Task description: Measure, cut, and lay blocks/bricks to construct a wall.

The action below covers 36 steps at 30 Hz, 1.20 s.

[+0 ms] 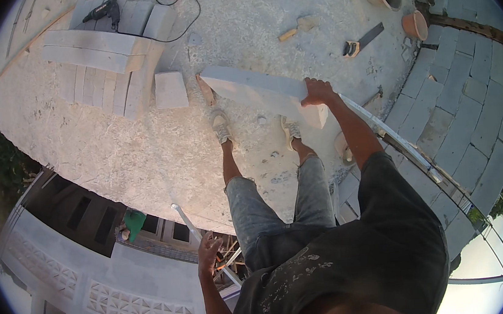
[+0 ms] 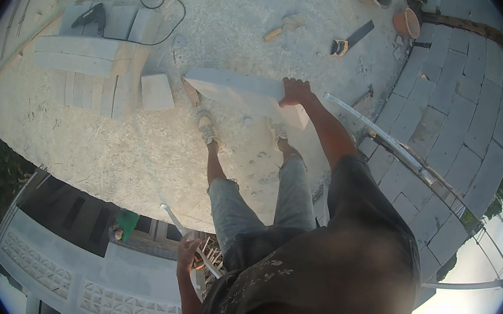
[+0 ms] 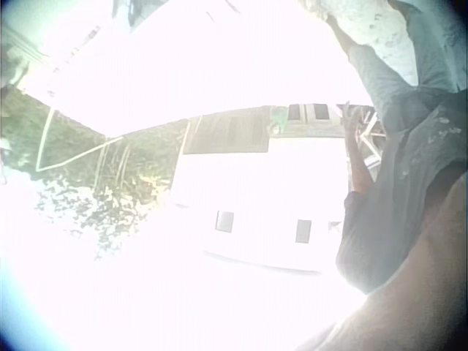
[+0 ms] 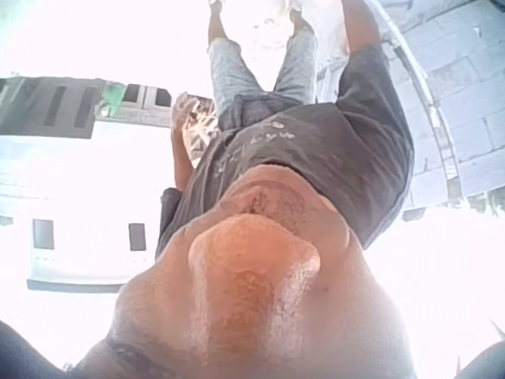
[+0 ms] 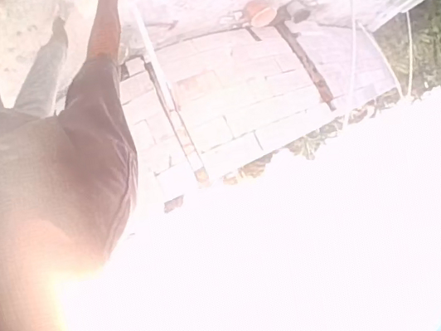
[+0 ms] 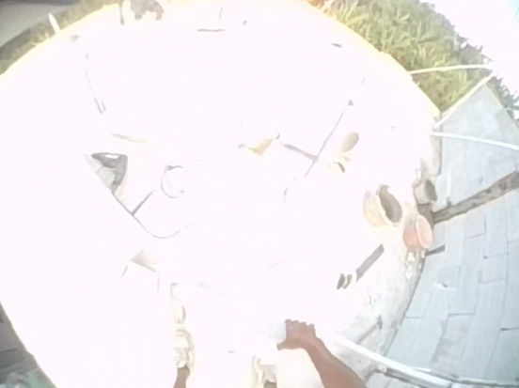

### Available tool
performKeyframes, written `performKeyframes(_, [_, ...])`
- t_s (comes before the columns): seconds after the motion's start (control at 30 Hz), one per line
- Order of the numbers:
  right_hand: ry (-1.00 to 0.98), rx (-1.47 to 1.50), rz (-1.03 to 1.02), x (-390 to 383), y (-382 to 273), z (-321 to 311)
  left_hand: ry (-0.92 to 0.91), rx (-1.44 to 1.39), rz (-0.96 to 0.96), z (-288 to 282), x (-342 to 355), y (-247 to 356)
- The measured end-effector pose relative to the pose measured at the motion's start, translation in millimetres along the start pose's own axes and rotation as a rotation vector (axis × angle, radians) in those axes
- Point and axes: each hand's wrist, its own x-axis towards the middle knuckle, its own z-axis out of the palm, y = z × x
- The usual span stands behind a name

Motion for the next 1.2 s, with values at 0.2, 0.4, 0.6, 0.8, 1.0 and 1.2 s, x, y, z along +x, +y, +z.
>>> performKeyframes(0.2, [-0.052,0.085,-0.103,53,74,6,-0.053,-0.041,-0.071,80,-13,-16])
performKeyframes(0.4, [-0.063,0.169,-0.251,136,154,27,-0.041,-0.157,-0.225,193,-29,-76])
performKeyframes(0.6, [0.018,0.196,-0.355,206,224,80,0.220,-0.013,-0.298,174,6,1])
performKeyframes(0.8, [0.054,0.159,-0.427,249,257,109,0.382,0.121,0.057,164,89,110])
performKeyframes(1.0, [0.029,0.158,-0.393,299,269,102,0.275,0.375,0.356,170,230,164])
performKeyframes(1.2, [-0.083,0.094,-0.163,359,238,102,0.368,0.487,0.595,170,347,234])
